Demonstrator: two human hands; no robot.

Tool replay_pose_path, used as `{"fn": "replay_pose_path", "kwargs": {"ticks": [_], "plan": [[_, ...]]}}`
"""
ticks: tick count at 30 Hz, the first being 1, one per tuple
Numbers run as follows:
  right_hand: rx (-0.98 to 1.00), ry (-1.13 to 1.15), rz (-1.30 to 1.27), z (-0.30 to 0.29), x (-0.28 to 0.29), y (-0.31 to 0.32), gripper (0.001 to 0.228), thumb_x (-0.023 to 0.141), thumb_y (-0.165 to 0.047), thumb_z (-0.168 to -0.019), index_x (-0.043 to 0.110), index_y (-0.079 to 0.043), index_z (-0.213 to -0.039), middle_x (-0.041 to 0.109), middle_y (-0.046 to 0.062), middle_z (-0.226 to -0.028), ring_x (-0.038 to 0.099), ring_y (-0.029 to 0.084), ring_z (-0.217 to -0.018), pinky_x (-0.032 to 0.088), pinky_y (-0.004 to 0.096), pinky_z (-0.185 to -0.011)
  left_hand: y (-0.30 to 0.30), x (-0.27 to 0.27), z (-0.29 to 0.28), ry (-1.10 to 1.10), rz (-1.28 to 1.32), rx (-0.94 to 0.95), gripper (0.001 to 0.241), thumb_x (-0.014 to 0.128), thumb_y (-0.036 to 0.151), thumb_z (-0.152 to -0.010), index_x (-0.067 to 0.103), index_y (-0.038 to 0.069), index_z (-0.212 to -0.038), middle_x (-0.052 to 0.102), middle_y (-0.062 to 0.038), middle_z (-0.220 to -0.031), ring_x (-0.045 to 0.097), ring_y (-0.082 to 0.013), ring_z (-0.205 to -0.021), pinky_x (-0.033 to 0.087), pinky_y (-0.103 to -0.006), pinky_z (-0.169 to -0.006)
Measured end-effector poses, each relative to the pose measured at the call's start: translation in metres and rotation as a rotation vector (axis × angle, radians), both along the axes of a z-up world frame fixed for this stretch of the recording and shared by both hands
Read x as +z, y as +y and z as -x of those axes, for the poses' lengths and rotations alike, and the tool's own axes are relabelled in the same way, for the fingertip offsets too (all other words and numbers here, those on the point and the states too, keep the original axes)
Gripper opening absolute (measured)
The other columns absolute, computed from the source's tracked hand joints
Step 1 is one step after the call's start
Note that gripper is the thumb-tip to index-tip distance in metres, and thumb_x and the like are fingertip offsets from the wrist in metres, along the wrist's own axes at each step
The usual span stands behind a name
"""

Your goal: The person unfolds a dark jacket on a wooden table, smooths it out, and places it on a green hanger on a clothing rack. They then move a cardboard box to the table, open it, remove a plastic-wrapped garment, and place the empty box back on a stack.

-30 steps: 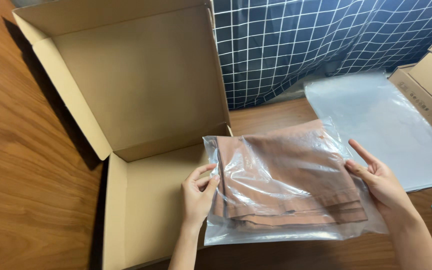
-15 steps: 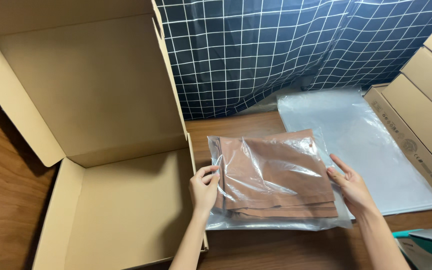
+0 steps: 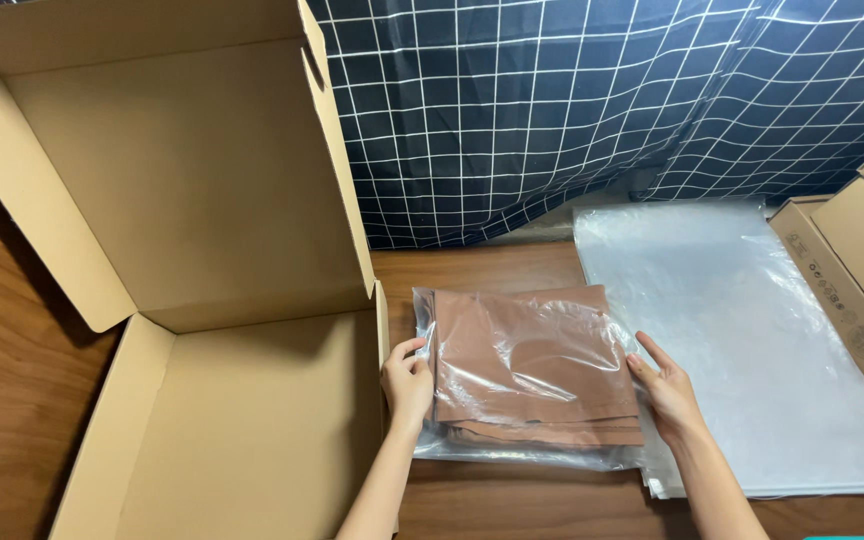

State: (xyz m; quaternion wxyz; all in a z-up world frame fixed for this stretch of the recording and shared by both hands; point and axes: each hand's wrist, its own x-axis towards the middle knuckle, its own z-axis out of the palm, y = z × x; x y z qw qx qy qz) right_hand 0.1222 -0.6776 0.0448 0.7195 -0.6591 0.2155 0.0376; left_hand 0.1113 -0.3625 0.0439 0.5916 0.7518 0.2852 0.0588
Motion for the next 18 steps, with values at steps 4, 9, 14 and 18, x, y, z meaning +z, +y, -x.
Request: {"fn": "replay_pose_path", "kwargs": {"ticks": [4, 9, 14, 18], "plan": [[-0.025, -0.015, 0.053, -0.008, -0.028, -0.012, 0.057, 0.055, -0.012, -0.087, 0.034, -0.016, -0.140, 0.055, 0.025, -0.105, 0.053, 0.030, -0.100, 0.040, 0.043, -0.086, 0.001, -0.004, -0.001, 0.028, -0.038, -0.012, 0.034, 0.046, 0.005, -0.074, 0.065, 0.016, -0.100, 0.070, -0.008, -0.082, 0.062, -0.0249, -0.096, 0.047, -0.0337, -0.084], [-0.031, 0.001, 0.213, 0.006, 0.010, 0.008, 0.057, 0.056, -0.019, -0.088, 0.034, -0.017, -0.140, 0.056, 0.026, -0.106, 0.050, 0.030, -0.106, 0.038, 0.042, -0.089, -0.006, -0.004, 0.011, 0.108, -0.068, -0.157, 0.044, 0.056, 0.014, -0.075, 0.051, 0.015, -0.118, 0.052, -0.014, -0.124, 0.040, -0.0305, -0.123, 0.033, -0.0391, -0.102], [-0.053, -0.027, 0.372, 0.005, 0.017, 0.007, 0.055, 0.055, -0.018, -0.087, 0.035, -0.007, -0.137, 0.044, 0.031, -0.122, 0.042, 0.040, -0.114, 0.038, 0.049, -0.089, -0.006, 0.008, 0.015, -0.017, -0.017, -0.227, 0.052, 0.052, 0.009, -0.078, 0.040, 0.004, -0.128, 0.035, -0.023, -0.135, 0.022, -0.0369, -0.131, 0.019, -0.0458, -0.108], [-0.071, -0.082, 0.478, 0.006, 0.029, 0.010, 0.054, 0.052, -0.017, -0.088, 0.032, -0.008, -0.138, 0.032, 0.029, -0.134, 0.037, 0.038, -0.120, 0.035, 0.051, -0.092, -0.001, 0.026, 0.015, -0.420, 0.118, -0.179, 0.051, 0.043, 0.001, -0.081, 0.038, 0.002, -0.131, 0.019, -0.032, -0.139, 0.020, -0.0454, -0.127, 0.021, -0.0496, -0.106]]}}
